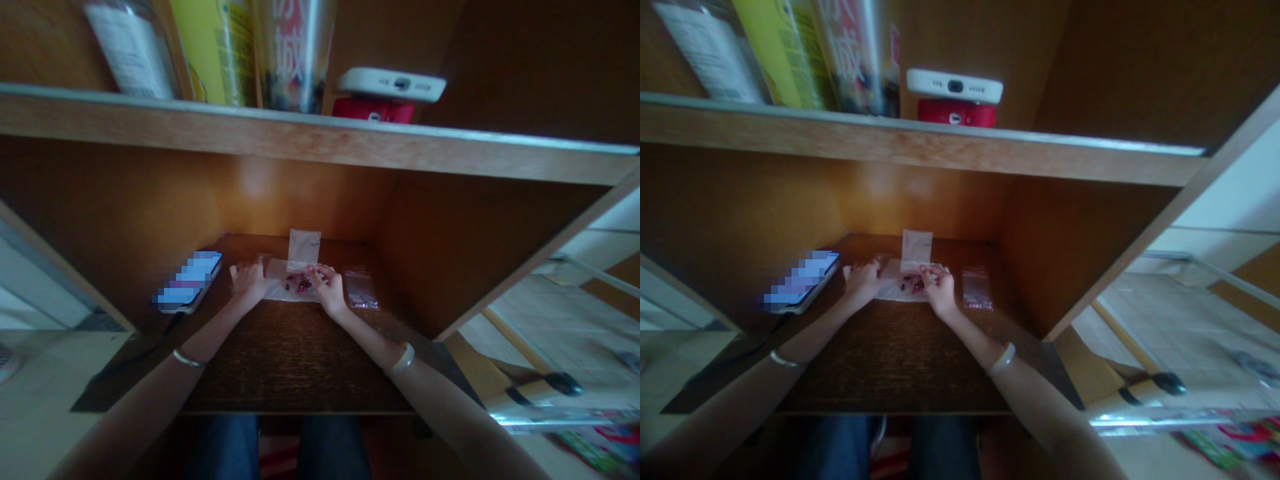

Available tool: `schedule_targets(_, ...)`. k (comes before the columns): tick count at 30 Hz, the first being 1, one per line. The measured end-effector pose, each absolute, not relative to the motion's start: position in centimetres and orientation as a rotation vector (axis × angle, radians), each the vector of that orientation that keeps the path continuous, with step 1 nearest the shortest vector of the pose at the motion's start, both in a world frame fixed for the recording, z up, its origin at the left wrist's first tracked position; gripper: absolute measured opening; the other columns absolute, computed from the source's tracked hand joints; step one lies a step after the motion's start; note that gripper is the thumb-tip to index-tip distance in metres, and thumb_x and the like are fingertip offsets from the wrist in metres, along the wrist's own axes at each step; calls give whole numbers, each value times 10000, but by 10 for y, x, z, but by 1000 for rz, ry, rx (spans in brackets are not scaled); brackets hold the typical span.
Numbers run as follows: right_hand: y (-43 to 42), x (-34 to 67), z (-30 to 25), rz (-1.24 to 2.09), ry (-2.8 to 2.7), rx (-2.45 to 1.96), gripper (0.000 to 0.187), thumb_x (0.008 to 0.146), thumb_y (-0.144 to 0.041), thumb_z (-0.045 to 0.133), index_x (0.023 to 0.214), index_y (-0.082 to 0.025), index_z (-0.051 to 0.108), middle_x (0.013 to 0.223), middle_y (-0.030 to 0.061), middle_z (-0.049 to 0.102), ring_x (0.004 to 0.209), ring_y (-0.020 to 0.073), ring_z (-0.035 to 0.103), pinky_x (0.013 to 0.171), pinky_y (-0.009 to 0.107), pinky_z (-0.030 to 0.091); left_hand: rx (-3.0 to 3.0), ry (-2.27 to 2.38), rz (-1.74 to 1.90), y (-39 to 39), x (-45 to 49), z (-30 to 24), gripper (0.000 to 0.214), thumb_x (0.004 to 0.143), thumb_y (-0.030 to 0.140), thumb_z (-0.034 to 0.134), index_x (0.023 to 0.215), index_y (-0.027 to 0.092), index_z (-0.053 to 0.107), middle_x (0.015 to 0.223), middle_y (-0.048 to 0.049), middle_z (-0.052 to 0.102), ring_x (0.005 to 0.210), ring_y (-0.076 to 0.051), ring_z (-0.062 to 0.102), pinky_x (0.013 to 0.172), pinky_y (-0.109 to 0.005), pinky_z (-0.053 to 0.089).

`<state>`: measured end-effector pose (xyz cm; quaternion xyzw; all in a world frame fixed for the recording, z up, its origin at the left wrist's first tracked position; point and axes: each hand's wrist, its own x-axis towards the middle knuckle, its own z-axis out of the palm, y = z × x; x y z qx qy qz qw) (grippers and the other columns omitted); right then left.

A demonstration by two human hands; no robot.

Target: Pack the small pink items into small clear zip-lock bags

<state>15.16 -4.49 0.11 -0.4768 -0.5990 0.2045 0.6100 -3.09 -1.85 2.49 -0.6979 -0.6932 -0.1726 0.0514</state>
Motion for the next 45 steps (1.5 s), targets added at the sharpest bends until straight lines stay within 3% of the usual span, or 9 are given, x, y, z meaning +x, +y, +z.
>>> schedule_targets(4,-48,151,4,489,-1392,-1083,251,818,-401,586,737,-198,711,749,48,690,757,187,588,756,324,422,-2071,-1891,-1061,-20,-29,25,185,896,306,439,890,181,575,797,-78,683,790,-250,646,803,-407,423)
schedule_targets(8,-49,151,6,499,-1401,-1087,228,811,-395,588,748,-209,703,784,42,700,814,198,599,776,329,427,-2211,-1449,-1650,-28,-20,25,129,890,296,507,952,187,537,905,-63,670,813,-183,652,731,-292,488)
schedule_targets(15,-50,151,7,541,-1368,-1096,248,795,-438,597,744,-212,686,780,33,700,779,189,611,724,309,440,-2275,-1156,-2192,-31,-5,20,212,837,214,597,1026,193,503,882,-30,629,785,-134,638,696,-249,528)
schedule_targets(19,-52,150,8,627,-1348,-1041,267,789,-447,607,686,-206,659,699,20,668,701,172,602,677,291,448,-2291,-1194,-2317,-33,-3,22,199,856,188,568,1046,183,511,879,-35,637,760,-128,643,673,-242,533)
schedule_targets(24,-50,148,7,753,-1300,-990,260,733,-450,667,670,-200,627,676,9,635,640,151,585,629,274,463,-2261,-1206,-2396,-40,1,25,228,868,168,546,1094,192,533,1038,-68,636,891,-142,637,777,-270,533)
schedule_targets(29,-51,145,8,918,-1238,-957,297,686,-478,696,725,-203,593,664,1,638,578,141,585,552,262,482,-2304,-1160,-2389,-46,3,25,422,887,160,515,1296,219,426,1000,-58,650,914,-149,637,828,-286,527)
schedule_targets(33,-53,144,8,1009,-1264,-918,301,681,-482,695,759,-204,610,681,4,659,570,143,592,545,270,494,-2363,-1163,-2392,-49,5,24,436,914,193,479,1334,239,373,990,-58,648,926,-157,639,884,-325,514)
schedule_targets(41,-53,148,9,818,-1331,-960,278,737,-477,651,714,-200,650,664,19,663,571,144,583,560,274,496,-2507,-1222,-2289,-45,7,18,613,856,241,589,1380,229,271,1025,-80,643,940,-174,647,858,-329,530)
schedule_targets(45,-51,149,10,703,-1264,-963,231,747,-422,655,715,-193,646,698,22,671,629,148,597,626,276,491,-2506,-1347,-2238,-41,7,14,502,852,255,590,1304,193,380,925,-55,674,844,-159,663,786,-301,540)
